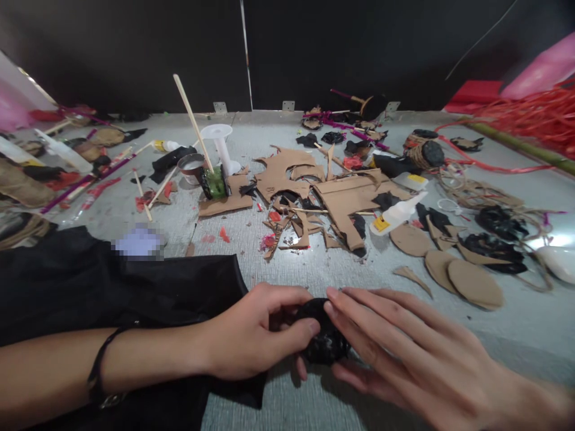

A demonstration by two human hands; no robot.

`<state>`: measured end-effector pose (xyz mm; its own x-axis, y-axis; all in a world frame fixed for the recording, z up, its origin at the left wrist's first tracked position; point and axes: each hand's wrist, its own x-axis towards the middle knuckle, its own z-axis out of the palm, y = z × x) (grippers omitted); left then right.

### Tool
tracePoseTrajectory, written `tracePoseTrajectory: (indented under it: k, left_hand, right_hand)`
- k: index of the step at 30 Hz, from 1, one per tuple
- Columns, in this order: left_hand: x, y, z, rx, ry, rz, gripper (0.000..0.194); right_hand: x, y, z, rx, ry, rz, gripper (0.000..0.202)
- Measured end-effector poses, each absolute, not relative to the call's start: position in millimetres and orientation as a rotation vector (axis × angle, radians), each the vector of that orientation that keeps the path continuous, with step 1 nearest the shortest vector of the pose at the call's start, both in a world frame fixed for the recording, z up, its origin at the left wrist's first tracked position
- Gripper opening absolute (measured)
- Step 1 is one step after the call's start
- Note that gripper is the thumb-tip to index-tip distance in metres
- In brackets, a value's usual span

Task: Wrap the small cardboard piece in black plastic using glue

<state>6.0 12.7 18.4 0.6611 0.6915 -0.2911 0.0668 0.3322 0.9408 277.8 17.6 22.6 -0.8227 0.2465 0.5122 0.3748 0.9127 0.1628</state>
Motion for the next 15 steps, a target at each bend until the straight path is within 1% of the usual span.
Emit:
tracePoseTrajectory:
  k: [11,15]
  left_hand:
    - [3.9,14.0,17.5,1.143,0.763,0.467,0.043]
    - [3.9,13.6,18.4,1.127,0.737,0.483,0.040]
  right_hand:
    - [277.3,16.7,24.2,-0.450,-2.587,-0.353,0.034]
    - [276.8,16.5,23.5,-0.444,-2.591,-0.347,0.033]
